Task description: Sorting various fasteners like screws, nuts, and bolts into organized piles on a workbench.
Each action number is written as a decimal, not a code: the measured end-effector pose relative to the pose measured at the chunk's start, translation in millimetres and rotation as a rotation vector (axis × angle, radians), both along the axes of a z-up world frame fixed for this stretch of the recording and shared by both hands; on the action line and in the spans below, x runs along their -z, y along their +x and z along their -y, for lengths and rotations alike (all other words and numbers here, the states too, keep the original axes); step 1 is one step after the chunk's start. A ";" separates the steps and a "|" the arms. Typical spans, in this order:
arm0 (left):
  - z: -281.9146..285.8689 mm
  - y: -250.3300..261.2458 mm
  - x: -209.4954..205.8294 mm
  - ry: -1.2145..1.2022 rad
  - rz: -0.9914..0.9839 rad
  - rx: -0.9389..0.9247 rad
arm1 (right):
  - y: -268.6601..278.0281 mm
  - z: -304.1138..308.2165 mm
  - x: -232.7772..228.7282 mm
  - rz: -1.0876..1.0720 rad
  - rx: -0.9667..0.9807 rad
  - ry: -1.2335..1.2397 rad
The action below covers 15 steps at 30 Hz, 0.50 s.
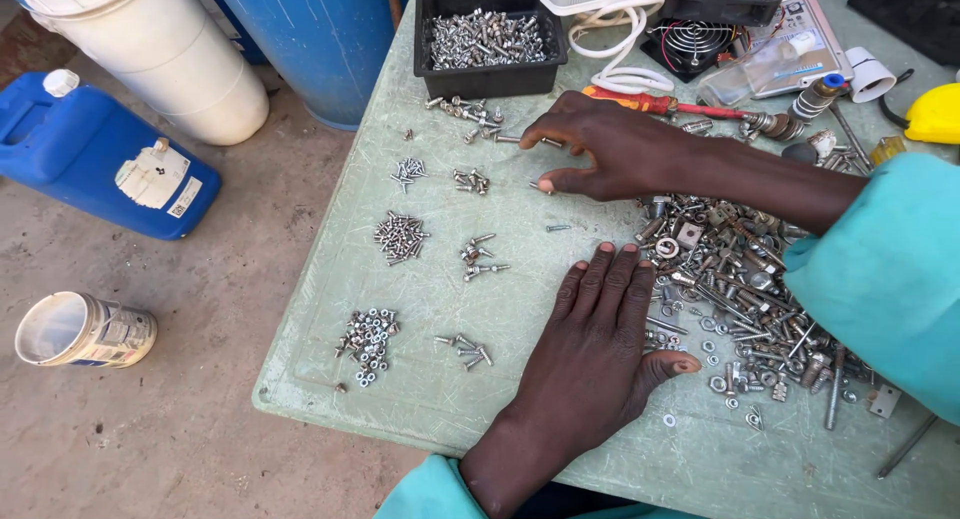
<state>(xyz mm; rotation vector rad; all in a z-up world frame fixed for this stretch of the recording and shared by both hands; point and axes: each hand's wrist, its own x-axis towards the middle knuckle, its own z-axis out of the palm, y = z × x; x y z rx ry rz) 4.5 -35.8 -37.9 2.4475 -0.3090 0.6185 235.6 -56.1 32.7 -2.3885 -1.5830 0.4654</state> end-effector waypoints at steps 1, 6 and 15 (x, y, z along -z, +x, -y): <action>0.1 0.4 0.3 0.000 0.001 -0.001 | 0.8 -2.4 5.4 0.016 -0.011 0.043; 0.7 -0.6 0.8 -0.007 0.016 -0.015 | -1.6 -12.3 16.0 0.091 -0.142 0.134; 1.6 -1.0 0.5 -0.012 0.049 -0.036 | -6.6 -15.6 -3.1 -0.004 -0.086 -0.021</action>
